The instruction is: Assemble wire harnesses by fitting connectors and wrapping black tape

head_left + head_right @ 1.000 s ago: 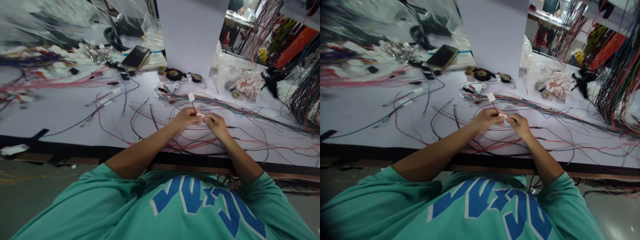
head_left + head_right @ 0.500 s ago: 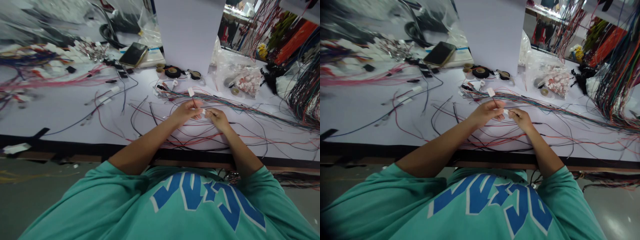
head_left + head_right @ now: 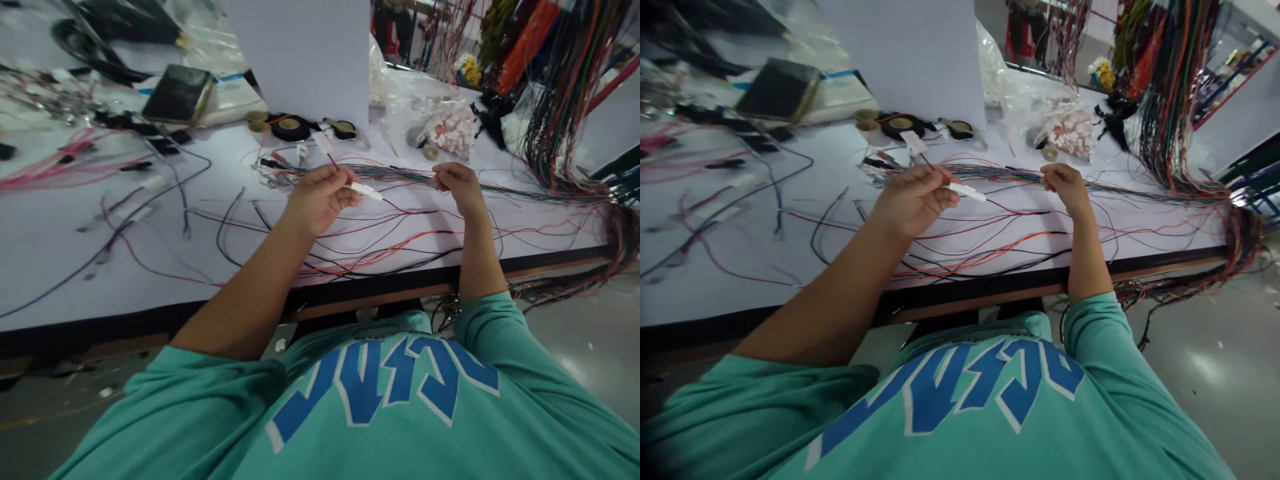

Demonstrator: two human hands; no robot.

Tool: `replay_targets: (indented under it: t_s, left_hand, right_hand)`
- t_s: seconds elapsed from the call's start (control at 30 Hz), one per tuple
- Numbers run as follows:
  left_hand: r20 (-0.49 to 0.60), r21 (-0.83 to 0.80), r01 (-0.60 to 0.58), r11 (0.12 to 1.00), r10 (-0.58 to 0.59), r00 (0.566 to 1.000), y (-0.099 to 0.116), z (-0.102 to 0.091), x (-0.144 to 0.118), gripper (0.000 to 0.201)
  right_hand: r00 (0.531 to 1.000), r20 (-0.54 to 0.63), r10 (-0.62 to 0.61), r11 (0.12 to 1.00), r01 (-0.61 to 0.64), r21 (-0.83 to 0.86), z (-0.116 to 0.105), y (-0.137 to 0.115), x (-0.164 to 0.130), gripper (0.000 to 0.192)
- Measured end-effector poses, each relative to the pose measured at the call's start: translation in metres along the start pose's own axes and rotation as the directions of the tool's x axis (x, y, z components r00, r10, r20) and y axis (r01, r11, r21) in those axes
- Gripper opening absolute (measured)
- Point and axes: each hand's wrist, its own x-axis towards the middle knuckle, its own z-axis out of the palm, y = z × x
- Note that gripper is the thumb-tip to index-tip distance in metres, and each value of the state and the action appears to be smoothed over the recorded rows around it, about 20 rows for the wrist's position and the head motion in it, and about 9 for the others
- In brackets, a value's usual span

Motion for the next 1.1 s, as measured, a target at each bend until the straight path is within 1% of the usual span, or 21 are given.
replay_targets:
  t_s: [0.07, 0.13, 0.23, 0.27, 0.33, 0.4, 0.43, 0.47, 0.5, 0.57, 0.67, 0.7, 0.73, 0.77, 0.8, 0.83, 0.87, 0.9, 0.97, 1.03, 1.1]
  left_hand:
    - [0.031, -0.044, -0.035, 0.998, 0.036, 0.999, 0.004, 0.001, -0.002, 0.028]
    - [0.059, -0.076, -0.059, 0.995, 0.063, 0.996, 0.007, 0.001, -0.005, 0.027]
    - [0.088, -0.106, -0.061, 0.992, 0.07, 0.994, 0.014, 0.001, -0.009, 0.028]
    - [0.098, -0.111, -0.054, 0.992, 0.065, 0.993, 0.016, 0.001, -0.01, 0.029]
    - [0.127, -0.113, -0.04, 0.993, 0.054, 0.99, 0.019, 0.001, -0.012, 0.033]
    - [0.16, -0.103, -0.036, 0.994, 0.052, 0.986, 0.02, 0.0, -0.014, 0.037]
    - [0.179, -0.093, -0.037, 0.995, 0.053, 0.982, 0.02, -0.001, -0.014, 0.04]
    - [0.198, -0.083, -0.036, 0.996, 0.052, 0.979, 0.02, -0.002, -0.014, 0.041]
    - [0.219, -0.072, -0.035, 0.997, 0.05, 0.974, 0.02, -0.003, -0.014, 0.042]
    - [0.264, -0.044, -0.021, 0.999, 0.032, 0.964, 0.019, -0.006, -0.013, 0.039]
    - [0.292, 0.01, 0.007, 1.0, -0.01, 0.956, 0.016, -0.01, -0.012, 0.026]
    - [0.287, 0.033, 0.018, 0.999, -0.026, 0.958, 0.015, -0.011, -0.012, 0.023]
    - [0.279, 0.058, 0.032, 0.998, -0.047, 0.959, 0.015, -0.011, -0.011, 0.02]
    - [0.269, 0.08, 0.048, 0.996, -0.068, 0.961, 0.014, -0.011, -0.011, 0.019]
    - [0.263, 0.099, 0.066, 0.993, -0.09, 0.961, 0.013, -0.011, -0.01, 0.017]
    - [0.261, 0.114, 0.089, 0.99, -0.116, 0.958, 0.013, -0.011, -0.009, 0.016]
    - [0.26, 0.125, 0.116, 0.985, -0.146, 0.955, 0.012, -0.01, -0.009, 0.014]
    - [0.254, 0.133, 0.15, 0.98, -0.179, 0.95, 0.011, -0.009, -0.008, 0.013]
    - [0.211, 0.149, 0.216, 0.965, -0.244, 0.947, 0.007, -0.007, -0.005, 0.014]
    - [0.129, 0.191, 0.271, 0.943, -0.298, 0.946, 0.002, -0.006, -0.001, 0.024]
    - [0.031, 0.264, 0.31, 0.913, -0.329, 0.944, -0.003, -0.006, 0.002, 0.036]
  right_hand:
    - [0.999, -0.034, 0.024, 0.998, -0.026, -0.064, -0.012, -0.009, -0.009, 0.015]
    - [0.999, -0.011, 0.053, 0.981, -0.054, -0.188, -0.021, -0.015, -0.018, 0.015]
    - [0.984, 0.138, 0.116, 0.884, -0.039, -0.465, -0.026, -0.022, -0.027, 0.014]
    - [0.961, 0.225, 0.161, 0.831, -0.009, -0.556, -0.025, -0.024, -0.029, 0.015]
    - [0.868, 0.415, 0.272, 0.73, 0.095, -0.677, -0.02, -0.027, -0.035, 0.017]
    - [0.769, 0.545, 0.335, 0.678, 0.206, -0.706, -0.01, -0.029, -0.042, 0.015]
    - [0.747, 0.573, 0.337, 0.676, 0.232, -0.699, -0.005, -0.029, -0.045, 0.011]
    - [0.753, 0.573, 0.324, 0.685, 0.231, -0.691, -0.001, -0.029, -0.049, 0.006]
    - [0.775, 0.552, 0.307, 0.7, 0.209, -0.683, 0.003, -0.028, -0.052, 0.005]
    - [0.835, 0.475, 0.279, 0.73, 0.137, -0.67, 0.008, -0.025, -0.054, 0.015]
    - [0.922, 0.324, 0.213, 0.748, 0.06, -0.662, 0.007, -0.018, -0.045, 0.017]
    - [0.952, 0.249, 0.178, 0.757, 0.029, -0.653, 0.006, -0.016, -0.039, 0.016]
    - [0.982, 0.134, 0.134, 0.781, -0.021, -0.624, 0.003, -0.013, -0.033, 0.017]
    - [0.996, -0.009, 0.093, 0.823, -0.082, -0.562, 0.002, -0.01, -0.026, 0.019]
    - [0.985, -0.153, 0.075, 0.875, -0.139, -0.464, 0.0, -0.008, -0.02, 0.021]
    - [0.96, -0.262, 0.096, 0.917, -0.188, -0.353, 0.0, -0.006, -0.015, 0.02]
    - [0.942, -0.301, 0.147, 0.939, -0.229, -0.258, 0.001, -0.004, -0.011, 0.017]
    - [0.945, -0.255, 0.205, 0.941, -0.261, -0.213, 0.003, -0.003, -0.008, 0.011]
    - [0.965, -0.008, 0.261, 0.913, -0.25, -0.322, 0.01, -0.001, -0.006, 0.008]
    - [0.954, 0.192, 0.231, 0.866, -0.112, -0.487, 0.02, 0.001, -0.004, 0.014]
    - [0.95, 0.272, 0.154, 0.829, 0.025, -0.558, 0.032, 0.002, -0.002, 0.013]
